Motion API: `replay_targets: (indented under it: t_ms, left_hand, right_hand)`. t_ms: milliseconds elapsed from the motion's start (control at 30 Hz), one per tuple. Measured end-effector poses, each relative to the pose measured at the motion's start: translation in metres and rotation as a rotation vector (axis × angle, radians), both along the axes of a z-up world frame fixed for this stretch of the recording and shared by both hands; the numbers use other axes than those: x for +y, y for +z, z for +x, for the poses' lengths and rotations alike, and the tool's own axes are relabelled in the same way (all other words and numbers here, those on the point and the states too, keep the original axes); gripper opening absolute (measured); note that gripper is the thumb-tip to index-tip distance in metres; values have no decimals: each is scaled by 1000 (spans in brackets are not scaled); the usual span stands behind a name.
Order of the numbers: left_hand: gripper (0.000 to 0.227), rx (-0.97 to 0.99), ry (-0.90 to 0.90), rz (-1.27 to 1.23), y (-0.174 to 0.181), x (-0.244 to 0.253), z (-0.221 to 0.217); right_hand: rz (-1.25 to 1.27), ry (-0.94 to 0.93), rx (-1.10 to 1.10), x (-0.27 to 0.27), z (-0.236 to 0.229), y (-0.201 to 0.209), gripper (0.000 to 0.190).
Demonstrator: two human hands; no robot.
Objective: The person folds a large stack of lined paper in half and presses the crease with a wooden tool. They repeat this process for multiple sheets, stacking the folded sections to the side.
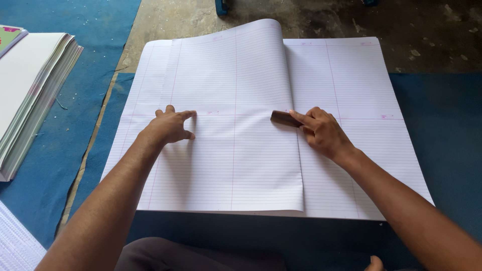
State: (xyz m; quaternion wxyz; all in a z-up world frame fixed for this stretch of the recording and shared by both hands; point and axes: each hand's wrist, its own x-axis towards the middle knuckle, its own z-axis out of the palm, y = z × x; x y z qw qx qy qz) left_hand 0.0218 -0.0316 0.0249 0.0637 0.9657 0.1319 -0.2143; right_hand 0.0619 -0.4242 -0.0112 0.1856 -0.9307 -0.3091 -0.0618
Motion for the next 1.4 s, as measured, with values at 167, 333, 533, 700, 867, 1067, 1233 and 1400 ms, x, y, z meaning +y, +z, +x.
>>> replay_targets:
  t_ms: [167, 333, 533, 700, 867, 1067, 1233, 1400]
  left_hand:
    - [81, -14, -17, -5, 1, 0, -1]
    - [80, -7, -16, 0, 2, 0, -1]
    - [80, -9, -9, -8, 4, 0, -2]
    - [80, -1, -16, 6, 6, -1, -3]
    - [79, -5, -48, 33, 7, -1, -4]
    - [79, -12, -51, 15, 8, 1, -5]
    - [78, 3, -61, 55, 9, -1, -4]
    - [77, 12, -50, 65, 12, -4, -4]
  right_hand:
    - [16, -75, -17, 11, 27, -5, 58]
    - [50, -130, -29, 22, 49, -4, 52]
    - [59, -219, 59, 35, 69, 1, 50]
    - [58, -264, 85, 41, 85, 2, 50]
    - [26, -307, 84, 46, 98, -1, 51]
    - [31, -351, 98, 52, 119, -5, 51]
    - [20, -416, 115, 61, 139, -6, 51]
    - [36, -469, 136, 69, 155, -5, 52]
